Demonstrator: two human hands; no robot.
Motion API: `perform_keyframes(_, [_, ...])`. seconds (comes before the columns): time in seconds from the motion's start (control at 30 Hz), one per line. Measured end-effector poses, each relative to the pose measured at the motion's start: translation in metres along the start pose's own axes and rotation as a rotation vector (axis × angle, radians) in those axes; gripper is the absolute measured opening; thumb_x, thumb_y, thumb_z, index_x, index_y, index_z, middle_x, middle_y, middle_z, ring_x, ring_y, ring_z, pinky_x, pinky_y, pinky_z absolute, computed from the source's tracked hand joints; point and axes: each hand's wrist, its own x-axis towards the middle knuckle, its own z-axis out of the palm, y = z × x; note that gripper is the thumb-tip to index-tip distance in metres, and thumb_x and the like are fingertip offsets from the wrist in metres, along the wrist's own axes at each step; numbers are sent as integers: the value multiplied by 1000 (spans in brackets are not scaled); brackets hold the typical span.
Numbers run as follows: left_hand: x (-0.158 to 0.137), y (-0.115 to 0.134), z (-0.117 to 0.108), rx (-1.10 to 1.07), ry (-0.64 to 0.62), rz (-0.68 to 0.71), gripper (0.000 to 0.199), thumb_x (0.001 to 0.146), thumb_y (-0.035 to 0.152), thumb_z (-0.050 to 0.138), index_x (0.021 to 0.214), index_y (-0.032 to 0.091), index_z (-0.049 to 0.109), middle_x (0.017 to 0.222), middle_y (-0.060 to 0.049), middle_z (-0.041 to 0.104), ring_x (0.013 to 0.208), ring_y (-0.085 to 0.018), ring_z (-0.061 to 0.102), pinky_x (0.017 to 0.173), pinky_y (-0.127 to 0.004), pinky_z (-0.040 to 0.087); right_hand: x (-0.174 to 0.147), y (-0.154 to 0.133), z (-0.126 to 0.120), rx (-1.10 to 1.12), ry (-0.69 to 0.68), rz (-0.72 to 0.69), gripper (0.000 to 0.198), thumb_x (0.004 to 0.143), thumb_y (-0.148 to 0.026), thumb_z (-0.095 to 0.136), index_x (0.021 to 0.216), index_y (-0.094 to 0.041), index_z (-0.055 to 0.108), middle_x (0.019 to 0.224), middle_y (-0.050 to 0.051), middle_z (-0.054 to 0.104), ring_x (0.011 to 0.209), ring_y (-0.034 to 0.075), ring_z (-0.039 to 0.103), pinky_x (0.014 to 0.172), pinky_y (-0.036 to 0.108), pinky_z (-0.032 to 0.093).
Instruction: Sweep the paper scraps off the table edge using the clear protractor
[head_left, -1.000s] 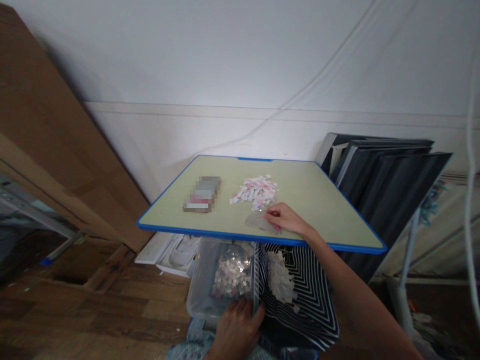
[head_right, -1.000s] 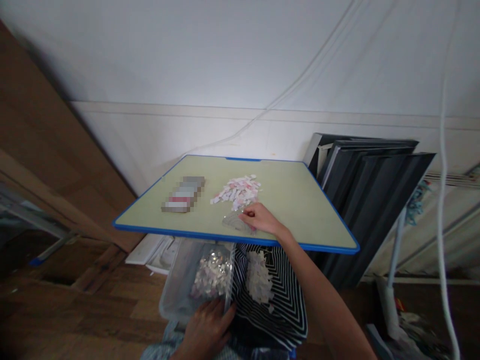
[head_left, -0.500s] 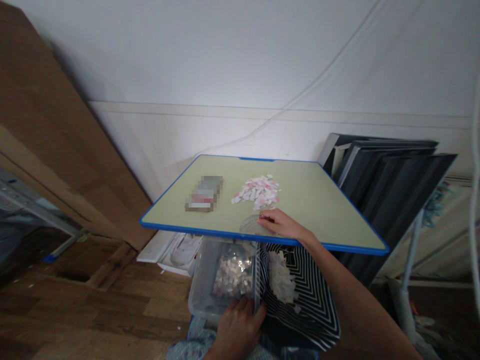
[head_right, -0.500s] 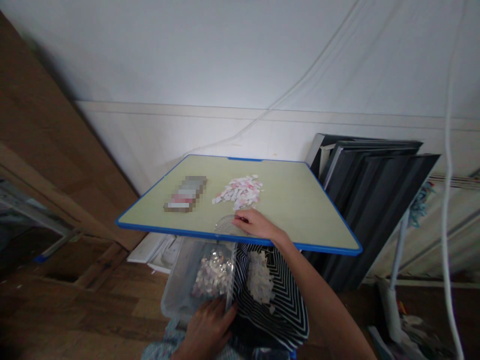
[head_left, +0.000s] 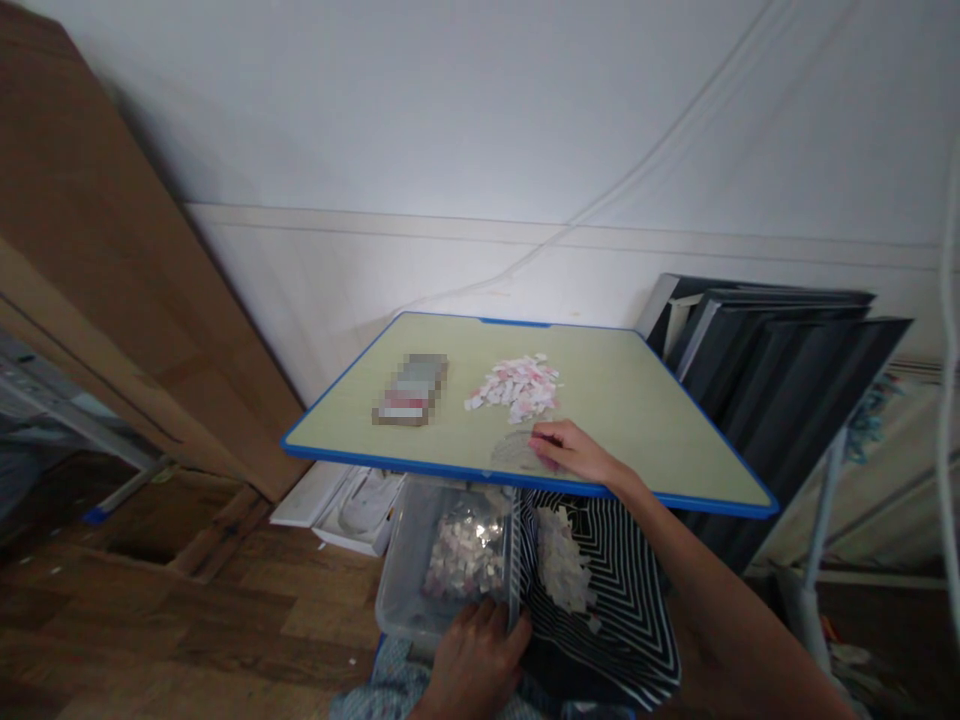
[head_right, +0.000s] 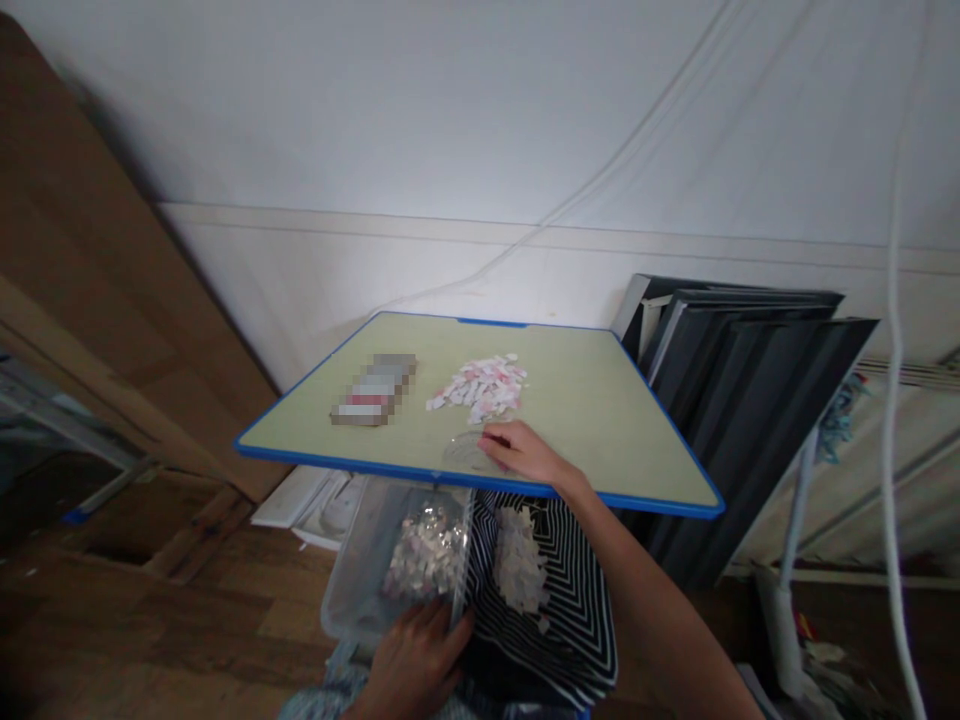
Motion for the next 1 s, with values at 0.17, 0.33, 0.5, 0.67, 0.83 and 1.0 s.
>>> perform_keyframes(0.17, [1, 1, -1, 6, -2, -3, 38, 83, 24, 55, 120, 22, 52, 101, -10, 66, 93, -26, 61, 76, -38, 52, 0, 0, 1, 5, -61, -4, 45, 87, -51, 44, 55, -20, 41, 52, -3, 43, 52, 10, 40, 51, 25, 32])
perform_keyframes(0.33, [0, -2, 6, -2, 55, 21, 40, 82, 24, 55, 122, 23, 49, 101, -10, 66, 93, -25, 60, 77, -37, 51, -1, 0, 3, 11, -72, 14, 42, 87, -47, 44, 56, -20, 41, 52, -3, 42, 51, 10, 40, 50, 24, 31])
perform_keyframes(0.5, [1, -2, 6, 3, 51, 24, 39, 83, 23, 54, 121, 22, 50, 100, -10, 65, 92, -25, 60, 76, -38, 52, 0, 0, 3, -3, -45, 22, 40, 89, -45, 42, 58, -20, 40, 55, -3, 41, 53, 10, 38, 51, 24, 30])
perform_keyframes(0.67, [1, -1, 1, 8, 6, 17, 39, 84, 23, 52, 123, 22, 49, 102, -11, 65, 94, -25, 60, 77, -39, 51, 1, 1, 3, -28, -91, 7, 41, 87, -44, 47, 54, -20, 36, 52, -4, 36, 52, 10, 35, 49, 24, 28])
perform_keyframes(0.83, [1, 0, 0, -11, 6, 10, 41, 83, 24, 55, 123, 22, 50, 103, -11, 65, 96, -26, 60, 78, -40, 52, -1, 0, 3, -52, -62, -8, 39, 89, -42, 42, 57, -20, 36, 54, -4, 38, 53, 10, 37, 50, 24, 29])
perform_keyframes(1.0, [0, 1, 0, 3, 16, 8, 38, 83, 23, 54, 121, 22, 52, 100, -11, 66, 92, -26, 61, 76, -40, 53, 0, 2, 5, -94, -81, -34, 41, 87, -42, 44, 54, -20, 35, 51, -5, 34, 48, 9, 33, 46, 22, 28])
